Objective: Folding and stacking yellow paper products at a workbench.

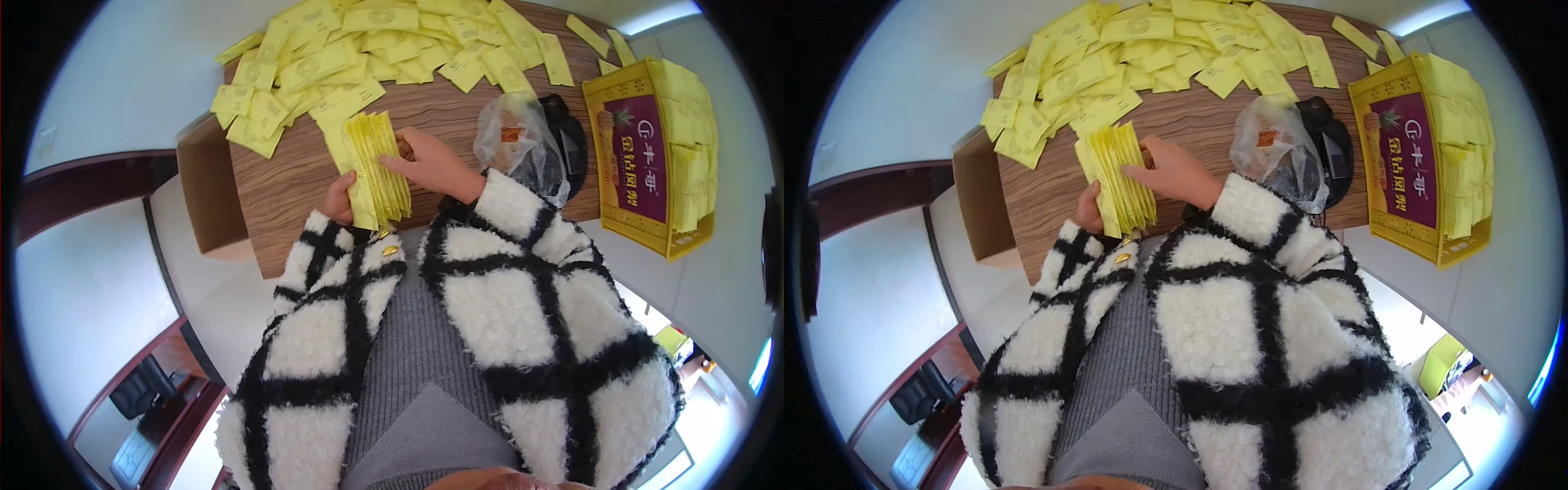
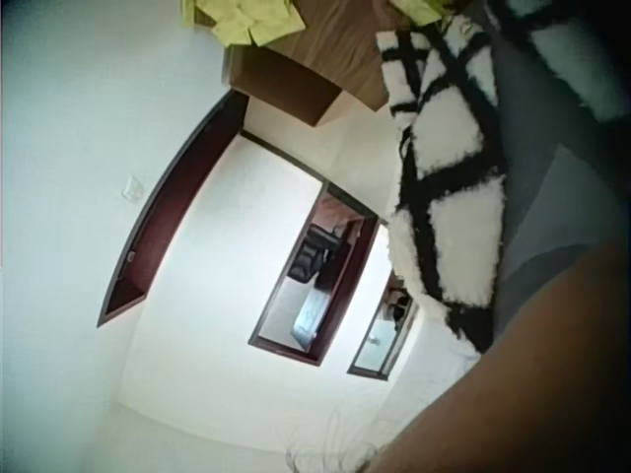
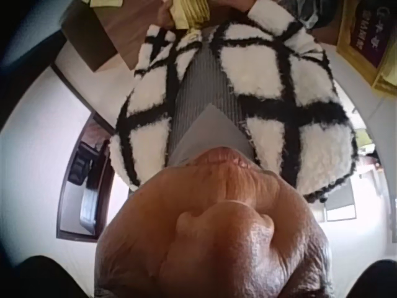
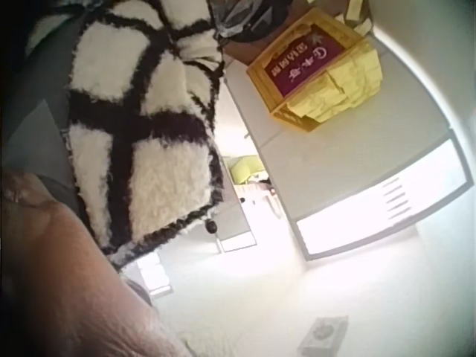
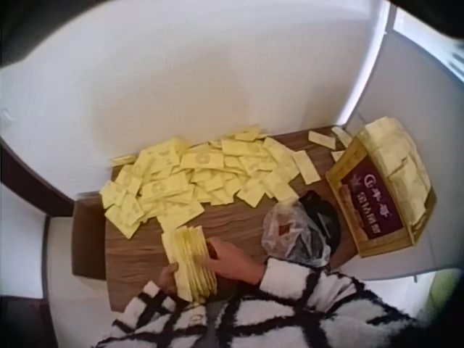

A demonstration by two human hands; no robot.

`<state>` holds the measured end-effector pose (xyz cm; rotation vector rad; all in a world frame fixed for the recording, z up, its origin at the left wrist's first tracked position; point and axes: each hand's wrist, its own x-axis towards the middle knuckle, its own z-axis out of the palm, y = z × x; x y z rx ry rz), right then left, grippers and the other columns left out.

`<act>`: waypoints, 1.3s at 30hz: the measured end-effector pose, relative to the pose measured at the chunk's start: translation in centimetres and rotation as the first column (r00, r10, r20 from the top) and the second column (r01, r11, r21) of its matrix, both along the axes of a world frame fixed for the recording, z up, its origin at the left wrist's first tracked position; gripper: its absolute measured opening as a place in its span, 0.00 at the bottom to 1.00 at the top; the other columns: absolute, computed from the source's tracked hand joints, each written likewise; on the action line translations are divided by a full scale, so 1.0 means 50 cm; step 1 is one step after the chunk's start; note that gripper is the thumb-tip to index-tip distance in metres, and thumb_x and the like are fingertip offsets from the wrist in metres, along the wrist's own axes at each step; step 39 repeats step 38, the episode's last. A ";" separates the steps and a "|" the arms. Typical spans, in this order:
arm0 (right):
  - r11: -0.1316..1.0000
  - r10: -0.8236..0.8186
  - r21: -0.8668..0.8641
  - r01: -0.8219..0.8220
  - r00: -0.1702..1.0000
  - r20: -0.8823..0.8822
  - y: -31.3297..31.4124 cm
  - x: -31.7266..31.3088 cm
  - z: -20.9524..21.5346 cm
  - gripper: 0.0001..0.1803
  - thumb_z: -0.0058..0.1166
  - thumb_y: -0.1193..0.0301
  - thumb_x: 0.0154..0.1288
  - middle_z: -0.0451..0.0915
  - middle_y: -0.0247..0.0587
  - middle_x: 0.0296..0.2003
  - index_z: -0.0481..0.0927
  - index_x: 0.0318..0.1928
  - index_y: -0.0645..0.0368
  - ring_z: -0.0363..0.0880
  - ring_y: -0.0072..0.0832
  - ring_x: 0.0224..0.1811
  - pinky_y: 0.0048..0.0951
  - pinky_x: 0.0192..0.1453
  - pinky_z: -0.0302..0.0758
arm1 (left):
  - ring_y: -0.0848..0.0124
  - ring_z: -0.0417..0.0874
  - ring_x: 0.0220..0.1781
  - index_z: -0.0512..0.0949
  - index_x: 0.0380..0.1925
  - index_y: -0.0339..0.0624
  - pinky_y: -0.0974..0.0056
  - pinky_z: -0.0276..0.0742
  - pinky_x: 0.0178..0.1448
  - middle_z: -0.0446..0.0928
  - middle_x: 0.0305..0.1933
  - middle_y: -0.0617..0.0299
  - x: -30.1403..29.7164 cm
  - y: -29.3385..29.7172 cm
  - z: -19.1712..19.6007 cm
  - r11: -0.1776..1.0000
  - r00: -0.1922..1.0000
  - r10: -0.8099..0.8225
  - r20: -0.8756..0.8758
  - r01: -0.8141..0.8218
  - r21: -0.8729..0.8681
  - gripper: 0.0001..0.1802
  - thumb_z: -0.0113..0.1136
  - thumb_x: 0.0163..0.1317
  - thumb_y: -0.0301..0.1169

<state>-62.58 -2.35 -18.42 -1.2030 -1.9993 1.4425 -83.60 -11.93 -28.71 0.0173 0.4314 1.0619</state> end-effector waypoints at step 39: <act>0.873 -0.431 0.423 0.241 0.788 0.440 0.478 0.183 -0.071 0.31 0.56 0.52 0.60 0.78 0.61 0.46 0.73 0.58 0.59 0.77 0.48 0.52 0.40 0.58 0.70 | 0.56 0.76 0.58 0.66 0.61 0.36 0.51 0.73 0.63 0.75 0.58 0.53 -0.033 0.047 -0.011 0.974 0.962 0.117 -0.245 -0.160 -0.161 0.28 0.59 0.62 0.33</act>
